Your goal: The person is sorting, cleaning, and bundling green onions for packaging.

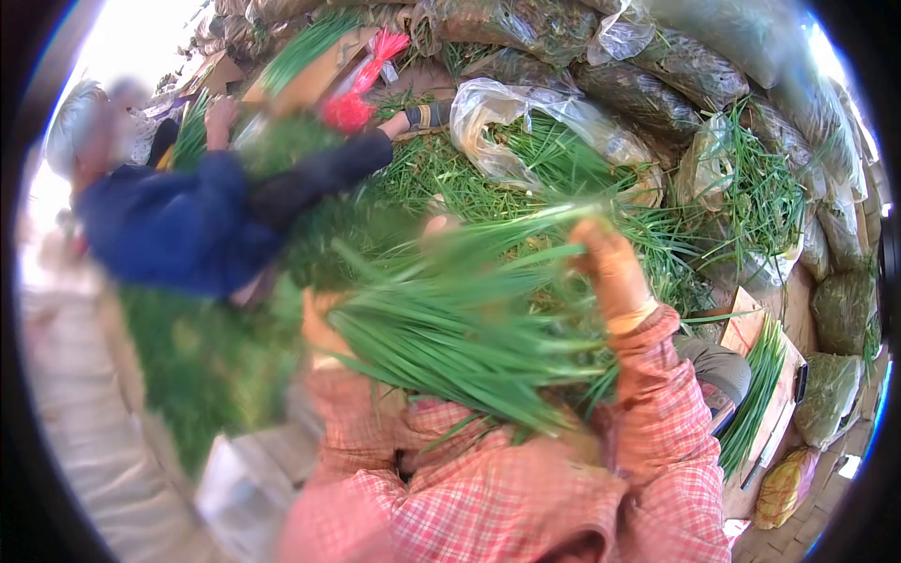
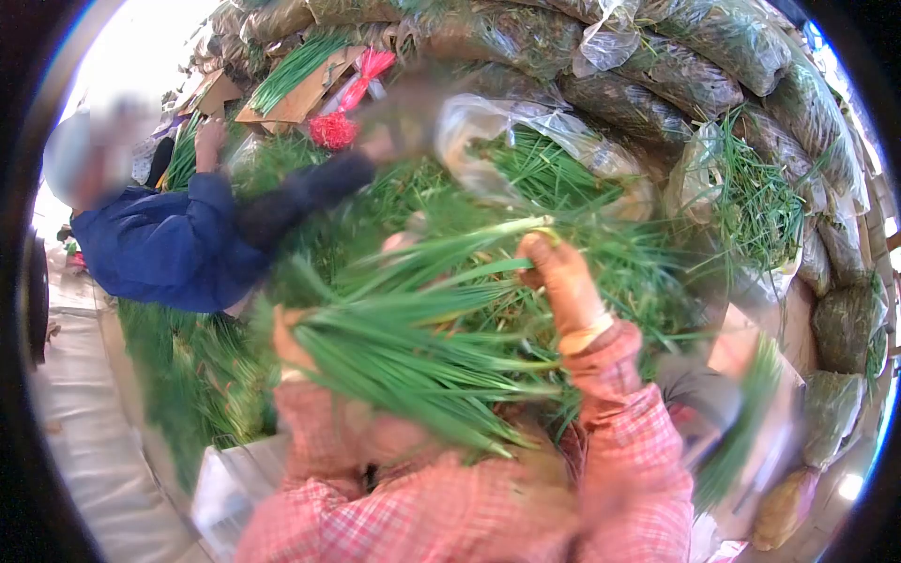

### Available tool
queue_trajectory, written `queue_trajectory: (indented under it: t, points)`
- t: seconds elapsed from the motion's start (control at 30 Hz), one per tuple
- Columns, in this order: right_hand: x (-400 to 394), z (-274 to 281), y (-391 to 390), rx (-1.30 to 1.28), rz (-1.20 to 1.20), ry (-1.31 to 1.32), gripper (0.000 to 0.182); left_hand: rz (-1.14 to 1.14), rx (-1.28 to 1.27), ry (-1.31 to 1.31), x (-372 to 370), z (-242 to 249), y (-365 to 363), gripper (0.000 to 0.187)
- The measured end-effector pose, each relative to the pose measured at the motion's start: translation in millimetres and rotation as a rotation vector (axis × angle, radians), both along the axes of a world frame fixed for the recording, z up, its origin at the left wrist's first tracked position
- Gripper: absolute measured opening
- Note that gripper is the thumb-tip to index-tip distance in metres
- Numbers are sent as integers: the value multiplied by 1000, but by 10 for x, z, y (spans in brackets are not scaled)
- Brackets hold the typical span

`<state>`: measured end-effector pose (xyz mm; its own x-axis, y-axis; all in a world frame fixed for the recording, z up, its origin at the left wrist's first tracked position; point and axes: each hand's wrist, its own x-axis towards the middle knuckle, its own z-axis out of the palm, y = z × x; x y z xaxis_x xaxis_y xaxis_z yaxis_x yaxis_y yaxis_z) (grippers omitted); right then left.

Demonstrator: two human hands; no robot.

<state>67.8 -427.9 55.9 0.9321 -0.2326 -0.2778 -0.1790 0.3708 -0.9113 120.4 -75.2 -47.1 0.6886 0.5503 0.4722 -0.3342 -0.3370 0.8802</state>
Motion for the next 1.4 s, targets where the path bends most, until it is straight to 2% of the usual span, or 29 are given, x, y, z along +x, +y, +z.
queue_trajectory:
  t: [0.03,0.07,0.17,0.23,0.3,0.37,0.43,0.47,0.5,0.53,0.57,0.6,0.63,0.7,0.73,0.77,0.83,0.9,0.93,1.0,1.1,1.17,1.2,1.23,1.27,1.3,1.33,1.37,1.4]
  points:
    - [-33,-54,-120,38,13,-1,29,-45,-77,62,16,-78,71,23]
    - [-59,-78,-193,50,-88,12,25,-88,-154,125,25,-162,166,21]
    - [-193,143,-415,180,-290,54,23,-136,-211,207,-26,-105,134,28]
    - [-350,61,-824,166,18,-213,28,-121,-254,235,-34,-32,85,23]
    - [-543,-20,-1179,98,-51,-252,32,-114,-313,275,-36,-42,110,35]
    - [-813,-282,-1667,18,-188,-146,28,-164,-280,314,-49,-189,228,42]
    - [-978,-900,-2152,-1044,-8,420,24,-286,7,245,-36,-532,505,47]
    - [-934,-614,-1800,-1631,337,719,38,-369,255,152,18,-778,715,53]
    - [-837,-479,-1513,-1724,363,693,56,-448,358,133,56,-856,795,60]
    - [-778,-658,-1495,-1400,296,348,61,-529,456,107,93,-927,871,69]
    - [-576,-624,-1262,-962,355,131,63,-604,414,171,69,-930,915,79]
    - [-390,-514,-942,-471,446,141,69,-618,338,256,81,-1004,994,86]
    - [-223,-529,-695,-247,537,-46,75,-625,262,339,93,-1079,1074,94]
    - [-7,-566,-266,153,688,-52,79,-568,-24,501,205,-1552,1250,102]
    - [52,-505,17,288,703,-187,79,-557,-199,561,243,-1670,1329,104]
    - [38,-383,189,350,700,-212,77,-617,-427,590,253,-1677,1407,104]
    - [-28,-77,441,398,684,-151,71,-676,-668,642,280,-1770,1594,97]
    - [-29,-87,480,354,669,-34,62,-594,-1062,737,169,-1137,1094,82]
    - [7,-249,476,324,672,-3,58,-559,-1147,757,121,-845,867,75]
    - [-57,-314,481,307,605,-9,45,-547,-1198,756,101,-488,605,61]
    - [-169,-319,484,266,473,-100,41,-647,-1169,769,106,-505,580,54]
    - [-225,-230,476,105,380,-105,36,-711,-1149,768,121,-505,605,49]
    - [-256,-266,434,77,357,-76,35,-741,-1137,767,128,-498,640,48]
    - [-286,-322,384,47,335,-48,34,-696,-688,864,182,-709,829,64]
    - [-318,-464,319,-32,242,96,23,-628,-240,926,281,-1123,1151,81]
    - [-339,-345,278,-8,120,116,16,-614,-54,921,331,-1314,1306,93]
    - [-365,-411,186,256,30,41,14,-586,131,913,381,-1489,1451,104]
    - [-385,-477,91,518,-59,-35,12,-633,55,867,396,-1566,1505,109]
    - [-390,-402,44,444,-44,-80,12,-681,35,757,367,-1564,1473,111]
